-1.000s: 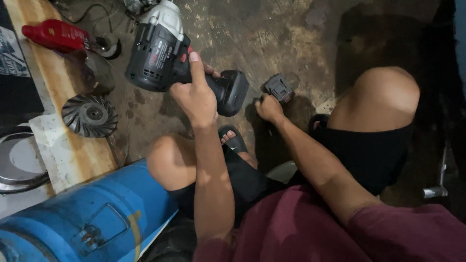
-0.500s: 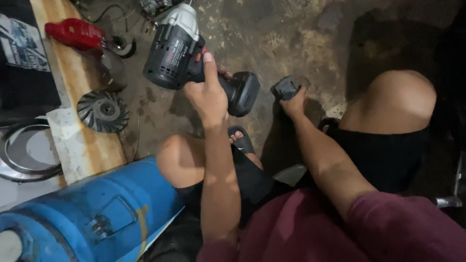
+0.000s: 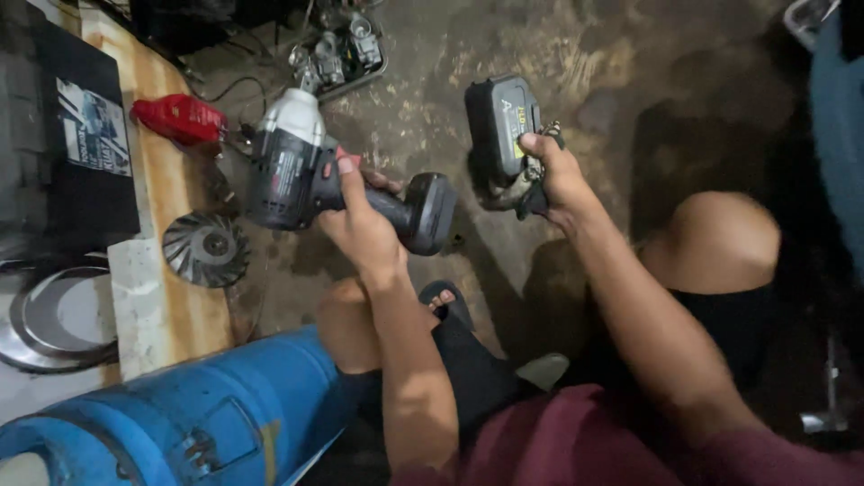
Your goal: Cleaning a motorcycle engine component with a rag and using an impact wrench to work on it
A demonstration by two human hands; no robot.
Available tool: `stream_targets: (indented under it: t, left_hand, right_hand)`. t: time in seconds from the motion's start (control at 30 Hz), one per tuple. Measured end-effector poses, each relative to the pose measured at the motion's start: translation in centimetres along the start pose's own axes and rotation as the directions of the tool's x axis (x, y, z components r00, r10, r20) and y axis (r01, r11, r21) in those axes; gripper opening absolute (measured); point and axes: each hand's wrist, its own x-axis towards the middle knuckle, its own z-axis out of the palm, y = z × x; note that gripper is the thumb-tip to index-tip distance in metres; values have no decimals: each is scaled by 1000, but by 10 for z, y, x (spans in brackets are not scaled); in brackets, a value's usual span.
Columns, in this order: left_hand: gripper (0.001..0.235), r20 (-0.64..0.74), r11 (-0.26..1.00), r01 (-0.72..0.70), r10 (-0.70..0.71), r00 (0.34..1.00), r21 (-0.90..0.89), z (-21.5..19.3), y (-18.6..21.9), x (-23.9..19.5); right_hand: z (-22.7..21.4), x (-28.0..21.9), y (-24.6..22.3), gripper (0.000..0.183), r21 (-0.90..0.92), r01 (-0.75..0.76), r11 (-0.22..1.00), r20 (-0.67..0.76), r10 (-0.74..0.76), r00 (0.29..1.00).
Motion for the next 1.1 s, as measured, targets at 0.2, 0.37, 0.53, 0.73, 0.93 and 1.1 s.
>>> stream_targets:
  t: [0.2, 0.37, 0.53, 0.73, 0.93, 1.1]
  left_hand:
    - [25, 81, 1000, 3, -1, 997, -26, -5, 4, 2]
    - [32, 176, 989, 24, -50, 983, 148, 0, 3, -15]
    - [57, 191, 755, -45, -108, 976, 654, 22, 5, -38]
    - [78, 176, 572, 18, -283, 943, 820, 30, -2, -43]
    - [84, 75, 612, 206, -401, 913, 763, 43, -48, -16]
    - [73, 63, 702, 191, -319, 946, 686, 3, -166, 20]
  right_hand:
    - [-19, -5, -40, 52, -105, -16, 994, 200, 37, 979]
    - [19, -70, -73, 46, 455, -213, 865, 287, 85, 954]
    - [-58, 1, -6, 48, 375, -234, 897, 356, 94, 930]
    - [-48, -20, -2, 55, 300, -349, 888, 395, 217, 893]
    - [-103, 38, 43, 65, 199, -283, 938, 303, 216, 928]
    - [-72, 5, -70, 86, 119, -69, 991, 116, 55, 992]
